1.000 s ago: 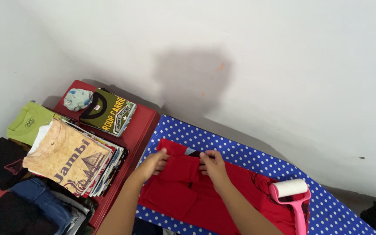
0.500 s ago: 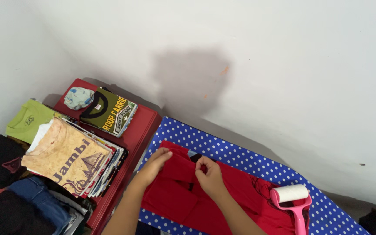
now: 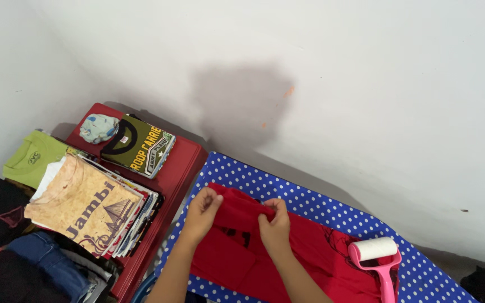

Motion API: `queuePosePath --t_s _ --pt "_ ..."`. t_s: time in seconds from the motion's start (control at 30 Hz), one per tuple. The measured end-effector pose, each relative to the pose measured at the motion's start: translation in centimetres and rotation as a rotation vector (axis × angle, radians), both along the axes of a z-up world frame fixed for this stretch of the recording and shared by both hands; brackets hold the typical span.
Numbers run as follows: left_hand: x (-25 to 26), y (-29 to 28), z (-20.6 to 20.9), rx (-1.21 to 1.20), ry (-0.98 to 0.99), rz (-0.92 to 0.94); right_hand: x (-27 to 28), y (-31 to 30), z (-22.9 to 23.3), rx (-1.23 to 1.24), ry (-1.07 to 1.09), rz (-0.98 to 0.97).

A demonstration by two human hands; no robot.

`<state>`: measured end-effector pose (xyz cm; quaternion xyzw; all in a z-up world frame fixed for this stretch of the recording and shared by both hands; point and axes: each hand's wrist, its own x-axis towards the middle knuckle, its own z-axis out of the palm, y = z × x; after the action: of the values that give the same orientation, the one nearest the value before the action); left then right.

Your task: The person takes a black t-shirt and a red t-shirt from a laundry basket, places them on an ironing board, and uses a lint roller to clean the surfaces. The person folds the shirts after rolling them.

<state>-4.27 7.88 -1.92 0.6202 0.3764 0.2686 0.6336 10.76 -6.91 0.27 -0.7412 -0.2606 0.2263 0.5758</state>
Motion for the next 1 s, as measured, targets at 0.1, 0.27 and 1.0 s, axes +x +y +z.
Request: queuePosePath --t_s 0.1,0.27,1.0 --pt "-0.2 -0.6 1.9 0.147 0.274 0.028 -0.4 0.0 -0.6 -0.314 0.095 -0.090" --pt "0.1 -1.7 4.4 0.263 0.492 -0.048 -0.9 0.7 -1.5 -0.234 0.014 -0.075" --pt "-0.4 -6.2 0.8 1.027 0.924 -0.140 -2.3 -3.5 -1.7 -0.506 -0.961 0.326"
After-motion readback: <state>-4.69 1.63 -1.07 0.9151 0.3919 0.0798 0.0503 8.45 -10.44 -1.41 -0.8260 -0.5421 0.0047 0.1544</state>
